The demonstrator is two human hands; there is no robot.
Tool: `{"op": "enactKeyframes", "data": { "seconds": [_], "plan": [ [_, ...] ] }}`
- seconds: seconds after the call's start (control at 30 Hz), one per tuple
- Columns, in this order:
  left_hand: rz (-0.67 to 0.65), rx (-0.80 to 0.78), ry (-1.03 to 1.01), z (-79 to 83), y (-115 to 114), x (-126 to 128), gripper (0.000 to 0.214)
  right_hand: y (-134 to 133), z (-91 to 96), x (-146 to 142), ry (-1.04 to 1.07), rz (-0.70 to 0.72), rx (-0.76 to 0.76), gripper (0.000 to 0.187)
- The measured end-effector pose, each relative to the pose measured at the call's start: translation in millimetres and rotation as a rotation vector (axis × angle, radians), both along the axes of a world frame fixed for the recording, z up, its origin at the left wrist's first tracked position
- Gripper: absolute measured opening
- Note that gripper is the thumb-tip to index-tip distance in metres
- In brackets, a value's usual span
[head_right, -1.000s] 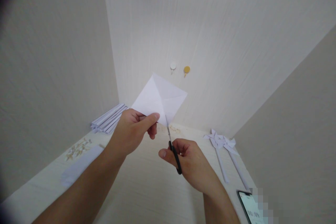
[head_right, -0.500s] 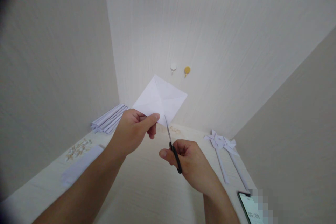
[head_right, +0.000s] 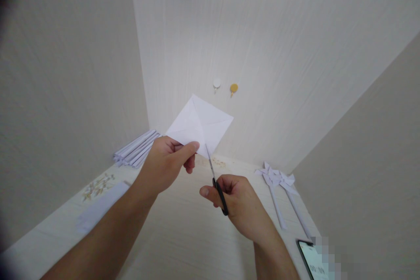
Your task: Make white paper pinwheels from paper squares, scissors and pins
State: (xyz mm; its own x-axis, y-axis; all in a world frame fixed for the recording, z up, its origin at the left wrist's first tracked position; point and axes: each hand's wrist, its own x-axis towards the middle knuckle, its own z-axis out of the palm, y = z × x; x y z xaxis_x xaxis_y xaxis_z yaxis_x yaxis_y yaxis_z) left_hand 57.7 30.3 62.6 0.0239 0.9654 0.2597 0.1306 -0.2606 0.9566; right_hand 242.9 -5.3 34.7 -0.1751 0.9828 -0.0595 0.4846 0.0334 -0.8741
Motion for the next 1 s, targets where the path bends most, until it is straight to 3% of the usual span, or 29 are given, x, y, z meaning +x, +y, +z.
{"op": "enactKeyframes", "data": {
  "seconds": [1.0],
  "plan": [
    [-0.082,-0.021,-0.029,1.3,-3.6,1.5,0.042,-0.7,4.1,-3.6,0.067,-0.011,-0.010,0.046]
  ]
}}
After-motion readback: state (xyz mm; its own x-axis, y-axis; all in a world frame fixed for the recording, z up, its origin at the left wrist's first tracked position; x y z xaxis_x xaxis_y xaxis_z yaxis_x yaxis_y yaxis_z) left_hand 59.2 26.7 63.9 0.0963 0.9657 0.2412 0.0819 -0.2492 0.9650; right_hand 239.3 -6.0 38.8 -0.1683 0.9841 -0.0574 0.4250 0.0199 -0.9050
